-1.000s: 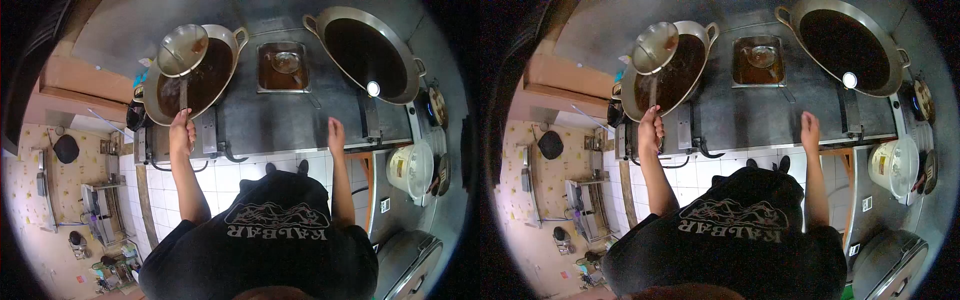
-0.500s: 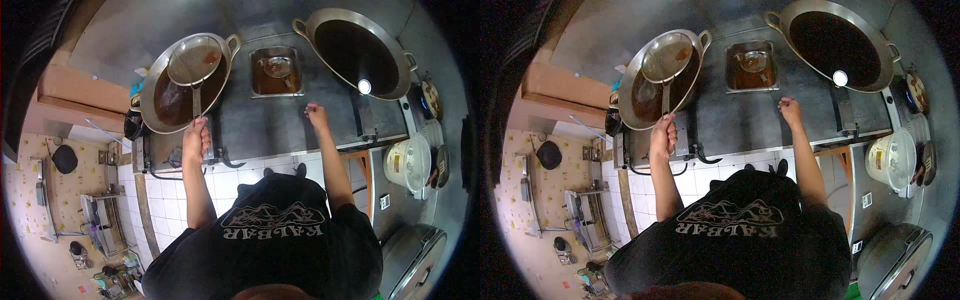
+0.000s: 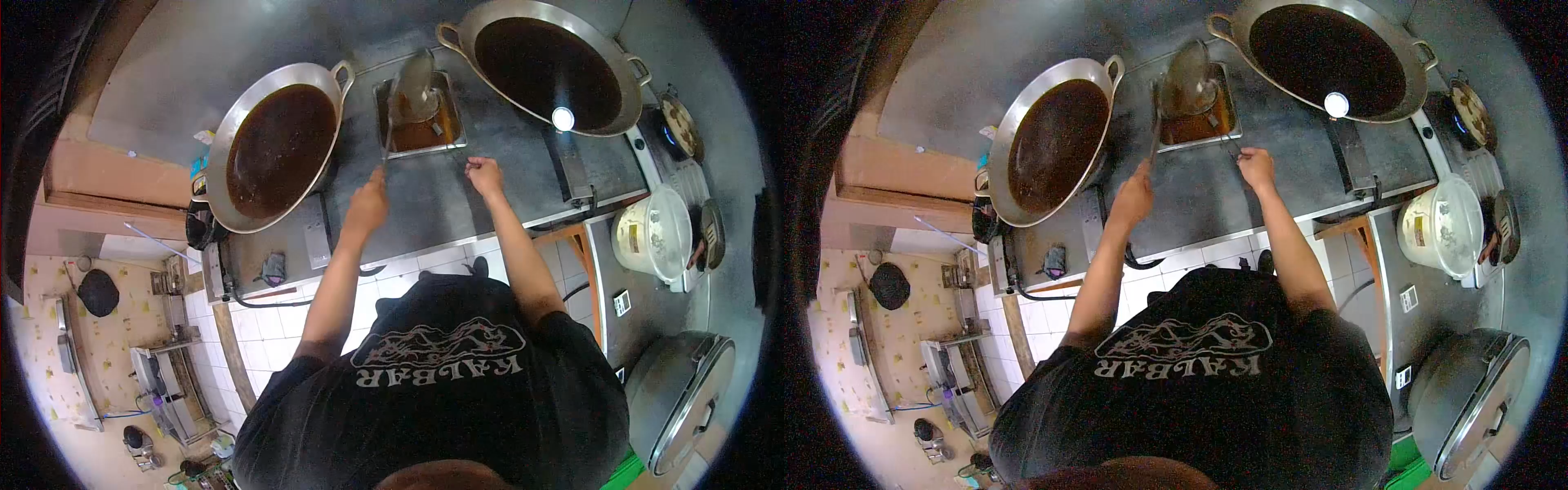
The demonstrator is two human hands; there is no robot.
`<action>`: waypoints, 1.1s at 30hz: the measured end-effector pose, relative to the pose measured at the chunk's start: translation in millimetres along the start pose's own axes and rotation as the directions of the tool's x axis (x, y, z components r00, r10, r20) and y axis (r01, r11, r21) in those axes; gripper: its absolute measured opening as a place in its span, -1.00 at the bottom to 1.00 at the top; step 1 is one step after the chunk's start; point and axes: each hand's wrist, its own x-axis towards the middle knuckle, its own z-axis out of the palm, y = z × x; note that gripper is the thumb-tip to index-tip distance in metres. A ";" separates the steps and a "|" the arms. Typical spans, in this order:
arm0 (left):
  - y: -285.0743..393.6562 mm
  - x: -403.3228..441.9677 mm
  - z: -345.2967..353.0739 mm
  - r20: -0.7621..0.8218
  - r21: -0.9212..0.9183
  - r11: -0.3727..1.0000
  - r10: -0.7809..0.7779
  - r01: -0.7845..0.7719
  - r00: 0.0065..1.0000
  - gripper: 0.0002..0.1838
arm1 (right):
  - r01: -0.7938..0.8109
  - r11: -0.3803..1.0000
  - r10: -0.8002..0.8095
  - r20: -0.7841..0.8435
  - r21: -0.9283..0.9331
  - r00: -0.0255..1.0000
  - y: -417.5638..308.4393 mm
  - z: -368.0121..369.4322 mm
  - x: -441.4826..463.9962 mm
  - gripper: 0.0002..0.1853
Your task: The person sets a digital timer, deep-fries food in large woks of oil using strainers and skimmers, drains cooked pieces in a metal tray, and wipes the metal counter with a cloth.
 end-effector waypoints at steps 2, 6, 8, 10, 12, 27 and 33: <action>-6.6 5.0 -2.2 0.024 0.052 0.998 0.029 -0.030 0.999 -0.59 | 0.013 0.999 -0.013 -0.009 -0.045 1.000 -16.0 -3.5 -7.1 -0.66; 10.4 6.9 -15.6 0.032 0.093 0.996 0.002 -0.004 1.000 -0.59 | 0.042 0.990 -0.043 0.001 -0.134 0.999 -29.1 -11.2 -7.0 -0.74; -5.1 13.8 -13.2 0.103 0.125 0.989 0.069 -0.081 0.992 -0.59 | 0.041 0.987 -0.041 0.005 -0.154 0.999 -26.1 -7.3 -4.5 -0.75; -2.2 12.6 -16.2 0.171 0.144 0.977 0.135 -0.160 0.976 -0.60 | 0.044 0.982 -0.043 0.007 -0.182 0.999 -21.6 -4.3 -3.3 -0.75; 5.4 10.1 -17.6 0.107 0.179 0.983 0.012 -0.031 0.994 -0.60 | 0.092 0.978 -0.098 -0.026 -0.186 0.995 -16.0 -2.0 -3.7 -0.69; -11.4 5.2 -10.3 0.077 0.102 0.995 -0.019 0.011 0.997 -0.62 | 0.109 0.973 -0.114 -0.014 -0.203 0.993 -7.1 2.0 1.5 -0.73; -5.9 0.9 -23.3 0.021 -0.013 1.000 -0.005 0.006 1.000 -0.62 | 0.123 0.955 -0.131 -0.010 -0.268 0.991 -12.8 0.4 1.5 -0.72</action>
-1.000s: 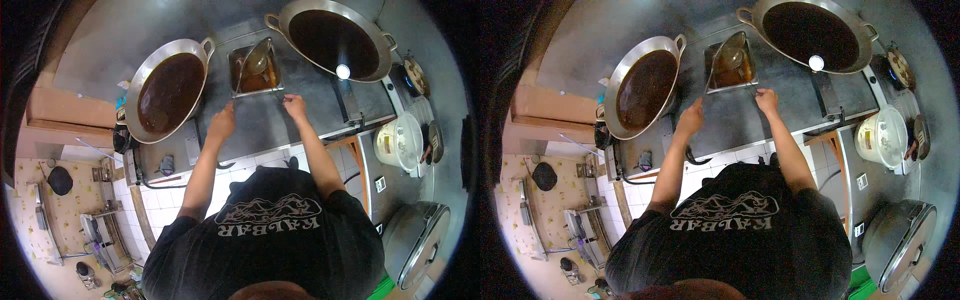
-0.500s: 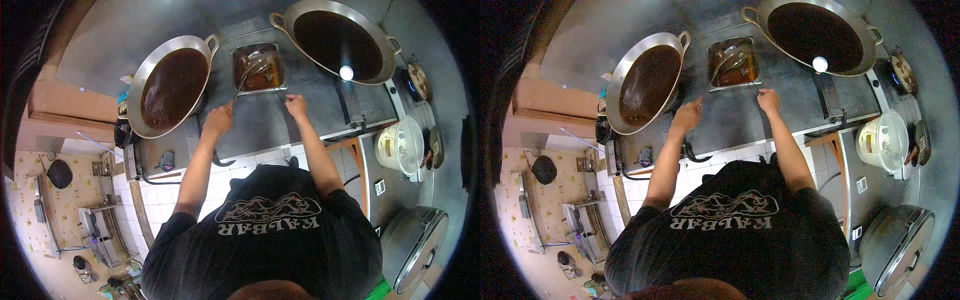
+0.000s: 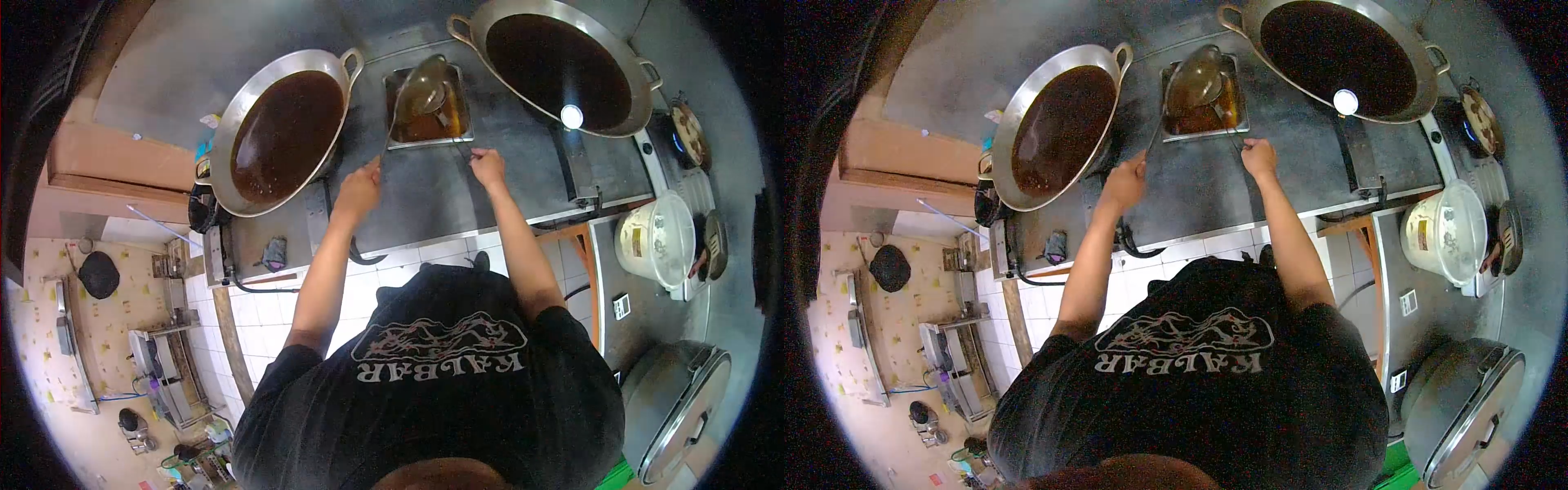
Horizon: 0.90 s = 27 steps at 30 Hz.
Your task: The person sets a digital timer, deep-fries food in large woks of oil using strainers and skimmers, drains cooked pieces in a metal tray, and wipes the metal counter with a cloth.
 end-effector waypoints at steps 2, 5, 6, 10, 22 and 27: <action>-4.7 1.5 7.5 0.053 0.070 0.998 -0.003 0.000 0.999 -0.62 | 0.037 0.999 -0.037 -0.021 0.003 0.999 3.2 4.6 0.0 -0.72; -9.7 0.4 6.3 0.080 0.100 0.995 0.001 -0.009 0.997 -0.62 | 0.054 0.999 -0.054 -0.015 0.008 0.998 1.0 3.6 -0.9 -0.72; -11.1 -0.2 4.6 0.057 0.069 0.997 0.019 -0.022 0.998 -0.62 | 0.027 0.999 -0.027 0.007 0.017 1.000 -1.7 2.4 -1.6 -0.71; -7.2 -6.3 14.6 -0.081 0.024 0.999 0.038 -0.037 0.996 -0.63 | 0.028 0.999 -0.027 0.021 -0.032 0.999 -9.4 -3.5 -5.2 -0.71; -4.0 3.4 4.5 0.087 0.185 0.979 0.063 -0.079 0.994 -0.65 | 0.040 0.993 -0.041 -0.006 -0.115 0.999 -7.8 -2.1 -2.8 -0.74; -12.9 4.7 17.0 0.081 0.088 0.996 -0.001 -0.006 0.997 -0.62 | 0.035 0.999 -0.035 0.013 0.037 0.999 -3.2 -0.9 -4.4 -0.74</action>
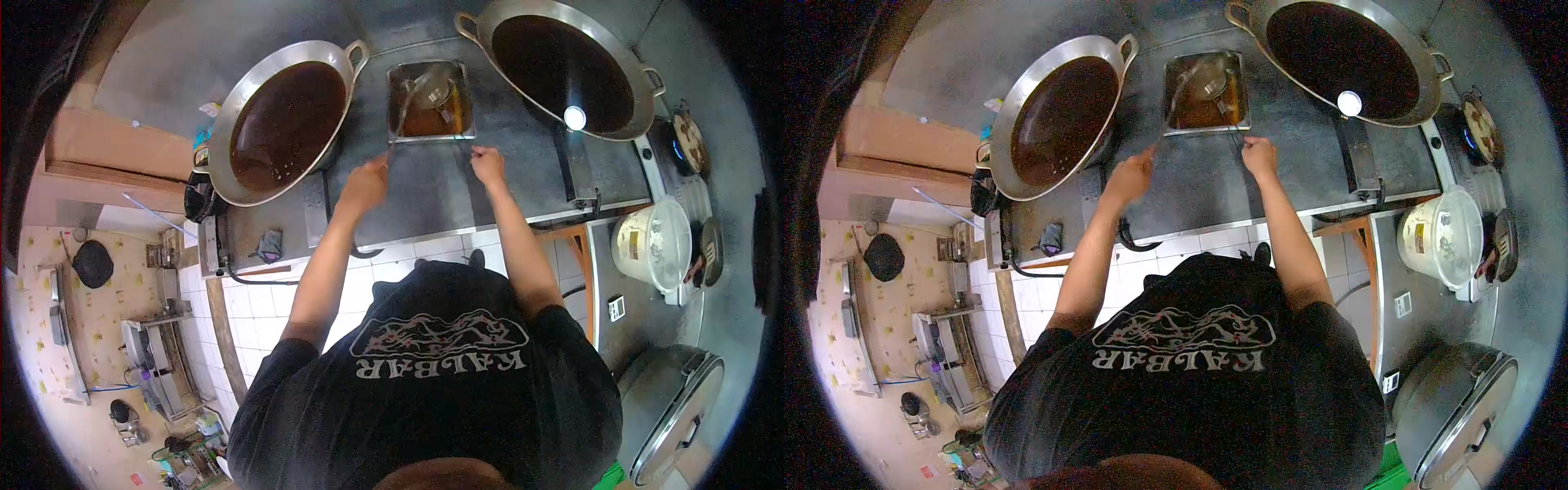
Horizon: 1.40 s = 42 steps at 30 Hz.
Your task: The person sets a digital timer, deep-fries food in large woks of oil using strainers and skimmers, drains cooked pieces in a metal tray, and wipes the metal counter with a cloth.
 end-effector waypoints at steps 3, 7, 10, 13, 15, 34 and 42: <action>-12.5 1.0 -0.1 -0.013 0.078 0.992 0.103 -0.102 0.995 -0.61 | 0.012 1.000 -0.013 -0.023 -0.025 1.000 -5.5 -1.9 -1.3 -0.75; -4.8 -1.5 7.5 -0.102 -0.056 0.997 0.046 -0.052 0.994 -0.60 | 0.024 0.994 -0.024 0.004 -0.104 1.000 -8.8 -3.3 -1.0 -0.75; 0.2 -6.1 2.3 -0.028 -0.071 0.997 0.027 -0.029 0.999 -0.61 | 0.051 0.993 -0.052 -0.002 -0.104 0.999 -6.1 -1.2 -2.0 -0.75; 4.0 -8.3 -3.7 -0.086 -0.116 0.993 -0.003 -0.007 0.996 -0.63 | 0.032 0.993 -0.031 0.014 -0.111 0.999 -2.2 1.4 0.1 -0.75; 7.0 -7.4 -0.2 -0.127 -0.154 0.988 -0.033 0.013 0.991 -0.63 | 0.003 0.999 -0.004 -0.018 -0.050 1.000 -2.4 1.7 -0.4 -0.76; -25.9 -49.9 39.1 -0.130 -0.230 0.972 -0.075 0.043 0.989 -0.58 | -0.009 0.938 0.005 0.012 0.346 1.000 34.9 8.9 -15.8 -0.53; 4.7 -73.9 -30.1 -0.283 -0.515 0.857 -0.198 0.026 0.938 -0.59 | -0.398 0.760 0.244 0.342 0.513 0.907 69.7 -51.0 -103.1 -0.57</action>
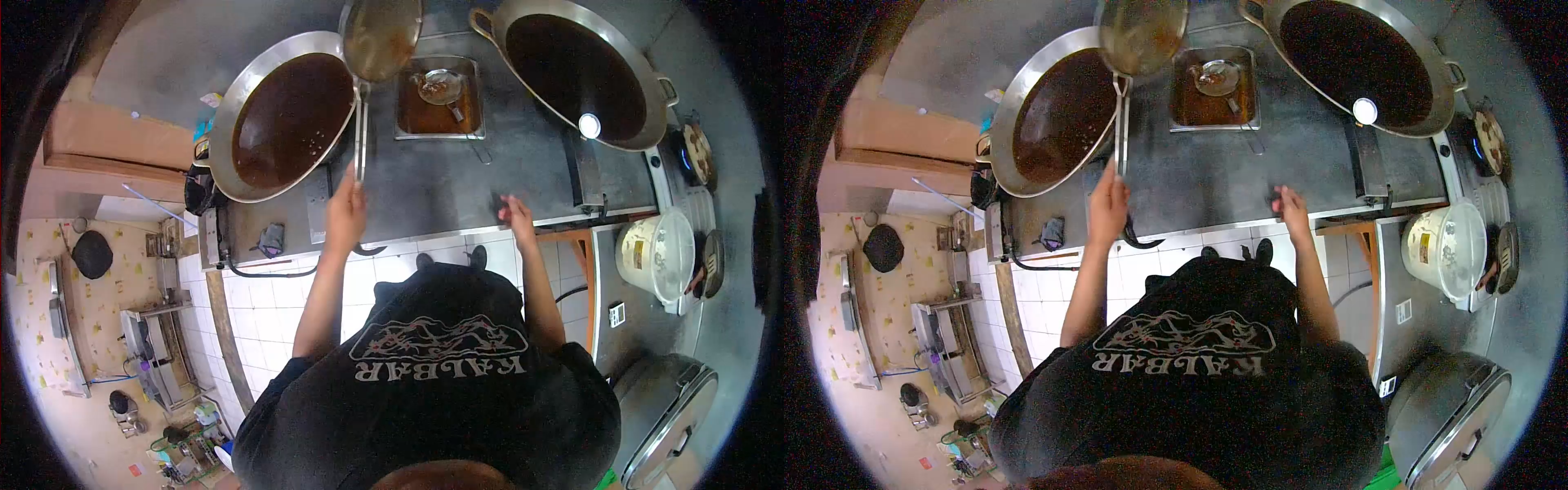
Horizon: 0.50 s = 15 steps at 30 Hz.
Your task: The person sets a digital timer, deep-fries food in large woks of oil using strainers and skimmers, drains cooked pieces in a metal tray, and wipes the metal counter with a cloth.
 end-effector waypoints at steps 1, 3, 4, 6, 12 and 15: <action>-0.2 4.2 -8.4 -0.008 0.004 1.000 -0.001 0.001 1.000 -0.59 | -0.050 0.997 0.052 -0.034 0.061 0.998 4.8 -4.1 -12.0 -0.58; -4.7 13.0 -28.9 -0.099 -0.021 0.998 0.055 -0.057 0.994 -0.59 | -0.147 0.974 0.159 -0.055 0.172 0.986 18.7 -10.5 -35.6 -0.58; -7.6 18.5 -39.9 -0.139 0.005 1.000 0.031 -0.031 0.990 -0.58 | -0.195 0.956 0.209 -0.042 0.220 0.977 29.5 -12.5 -43.9 -0.58; -19.5 32.8 -69.3 -0.197 0.151 0.988 0.058 -0.028 0.979 -0.58 | -0.201 0.946 0.214 -0.025 0.254 0.976 52.6 -17.7 -60.0 -0.54; -77.7 67.1 -175.8 -0.334 0.741 0.606 -0.041 0.289 0.942 -0.60 | -0.279 0.946 0.290 -0.050 0.163 0.956 130.2 -55.1 -93.8 -0.43; -113.8 77.8 -219.2 -0.373 0.781 0.488 -0.136 0.390 0.918 -0.57 | -0.242 0.970 0.242 -0.130 0.021 0.961 224.9 -86.8 -113.3 -0.48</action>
